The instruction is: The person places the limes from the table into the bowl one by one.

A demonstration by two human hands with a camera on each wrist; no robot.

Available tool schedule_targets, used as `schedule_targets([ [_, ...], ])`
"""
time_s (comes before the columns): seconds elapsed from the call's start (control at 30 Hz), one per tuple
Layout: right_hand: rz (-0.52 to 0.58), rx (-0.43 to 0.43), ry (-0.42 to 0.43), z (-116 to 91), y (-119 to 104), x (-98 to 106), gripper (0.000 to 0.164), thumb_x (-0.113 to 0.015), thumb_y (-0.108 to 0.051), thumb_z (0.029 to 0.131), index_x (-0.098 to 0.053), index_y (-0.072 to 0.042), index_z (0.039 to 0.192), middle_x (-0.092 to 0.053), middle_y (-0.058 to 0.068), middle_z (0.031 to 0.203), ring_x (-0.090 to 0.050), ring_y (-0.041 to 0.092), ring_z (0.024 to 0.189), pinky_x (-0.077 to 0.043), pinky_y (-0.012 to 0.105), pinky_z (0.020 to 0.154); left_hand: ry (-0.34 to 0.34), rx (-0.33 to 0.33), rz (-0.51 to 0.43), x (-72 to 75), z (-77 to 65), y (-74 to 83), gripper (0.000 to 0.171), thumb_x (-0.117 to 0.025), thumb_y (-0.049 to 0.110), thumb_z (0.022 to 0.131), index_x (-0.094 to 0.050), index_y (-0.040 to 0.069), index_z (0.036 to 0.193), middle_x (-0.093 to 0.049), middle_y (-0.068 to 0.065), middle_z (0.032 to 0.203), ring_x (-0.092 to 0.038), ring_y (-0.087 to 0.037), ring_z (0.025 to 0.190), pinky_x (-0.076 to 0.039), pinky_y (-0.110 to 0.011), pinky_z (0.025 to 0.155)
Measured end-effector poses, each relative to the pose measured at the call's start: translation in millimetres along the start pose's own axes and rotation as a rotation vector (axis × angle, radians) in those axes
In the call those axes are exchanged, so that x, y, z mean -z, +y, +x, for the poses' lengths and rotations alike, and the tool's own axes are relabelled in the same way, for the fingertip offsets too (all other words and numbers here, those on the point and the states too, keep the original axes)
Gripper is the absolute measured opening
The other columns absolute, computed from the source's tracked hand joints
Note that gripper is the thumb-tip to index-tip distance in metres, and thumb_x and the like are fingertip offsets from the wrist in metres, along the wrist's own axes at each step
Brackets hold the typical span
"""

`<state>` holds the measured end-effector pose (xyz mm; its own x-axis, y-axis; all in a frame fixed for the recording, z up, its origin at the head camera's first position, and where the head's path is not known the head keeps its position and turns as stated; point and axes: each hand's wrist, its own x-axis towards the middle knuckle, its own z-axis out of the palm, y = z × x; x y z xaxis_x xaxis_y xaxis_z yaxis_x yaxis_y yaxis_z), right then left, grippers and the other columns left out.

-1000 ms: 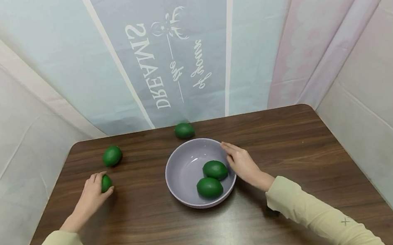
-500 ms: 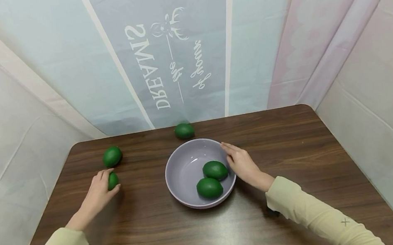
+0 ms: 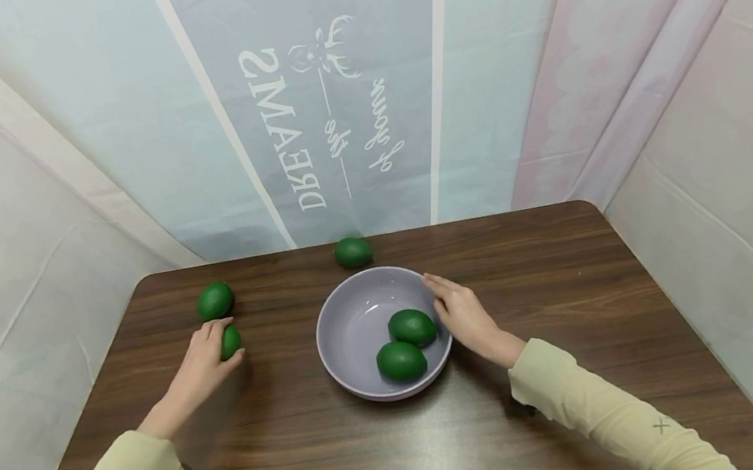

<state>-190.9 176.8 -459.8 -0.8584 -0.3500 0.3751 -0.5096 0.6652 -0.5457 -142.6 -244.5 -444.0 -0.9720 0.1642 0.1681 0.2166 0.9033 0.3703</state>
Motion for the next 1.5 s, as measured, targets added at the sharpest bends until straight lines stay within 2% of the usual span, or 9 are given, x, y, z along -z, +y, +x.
schedule_targets([
  [0.33,-0.008,0.014,0.006,0,1,0,0.040,-0.052,0.007,0.085,-0.054,0.002,0.125,-0.053,0.018,0.126,-0.042,0.012,0.057,-0.036,0.023,0.049,0.024,-0.065,0.007,-1.9,3.2,12.8,0.055,-0.067,0.013,0.081,-0.043,-0.008,0.125,-0.046,-0.024,0.117,-0.044,-0.038,0.106,-0.045,-0.049,0.079],
  [0.57,-0.003,0.022,0.009,0,1,1,0.039,-0.053,0.007,0.085,-0.054,0.002,0.124,-0.053,0.018,0.126,-0.035,0.010,0.051,-0.035,0.023,0.047,0.016,-0.087,-0.002,-1.3,5.8,21.7,0.055,-0.067,0.013,0.081,-0.043,-0.007,0.125,-0.046,-0.023,0.118,-0.044,-0.037,0.107,-0.045,-0.048,0.080],
  [0.97,-0.020,0.029,0.019,0,1,0,0.039,-0.052,0.007,0.085,-0.055,0.002,0.124,-0.054,0.019,0.125,-0.049,0.016,0.066,-0.038,0.025,0.052,0.004,-0.120,-0.005,-0.3,9.9,38.9,0.054,-0.066,0.015,0.082,-0.043,-0.006,0.127,-0.046,-0.022,0.119,-0.044,-0.035,0.105,-0.046,-0.045,0.077],
  [1.3,-0.015,0.008,-0.002,0,0,0,0.039,-0.052,0.006,0.086,-0.054,0.002,0.125,-0.053,0.018,0.127,-0.042,0.012,0.057,-0.037,0.023,0.050,-0.002,-0.163,-0.001,4.0,10.3,53.6,0.054,-0.066,0.016,0.082,-0.043,-0.003,0.127,-0.046,-0.020,0.120,-0.043,-0.034,0.110,-0.046,-0.045,0.083],
  [1.5,-0.016,0.015,0.007,1,0,0,0.039,-0.052,0.006,0.085,-0.055,0.002,0.124,-0.054,0.019,0.125,-0.054,0.020,0.076,-0.040,0.027,0.055,0.000,-0.185,-0.001,5.9,10.5,60.7,0.054,-0.066,0.016,0.082,-0.043,-0.003,0.127,-0.046,-0.021,0.121,-0.043,-0.034,0.110,-0.045,-0.044,0.085],
])
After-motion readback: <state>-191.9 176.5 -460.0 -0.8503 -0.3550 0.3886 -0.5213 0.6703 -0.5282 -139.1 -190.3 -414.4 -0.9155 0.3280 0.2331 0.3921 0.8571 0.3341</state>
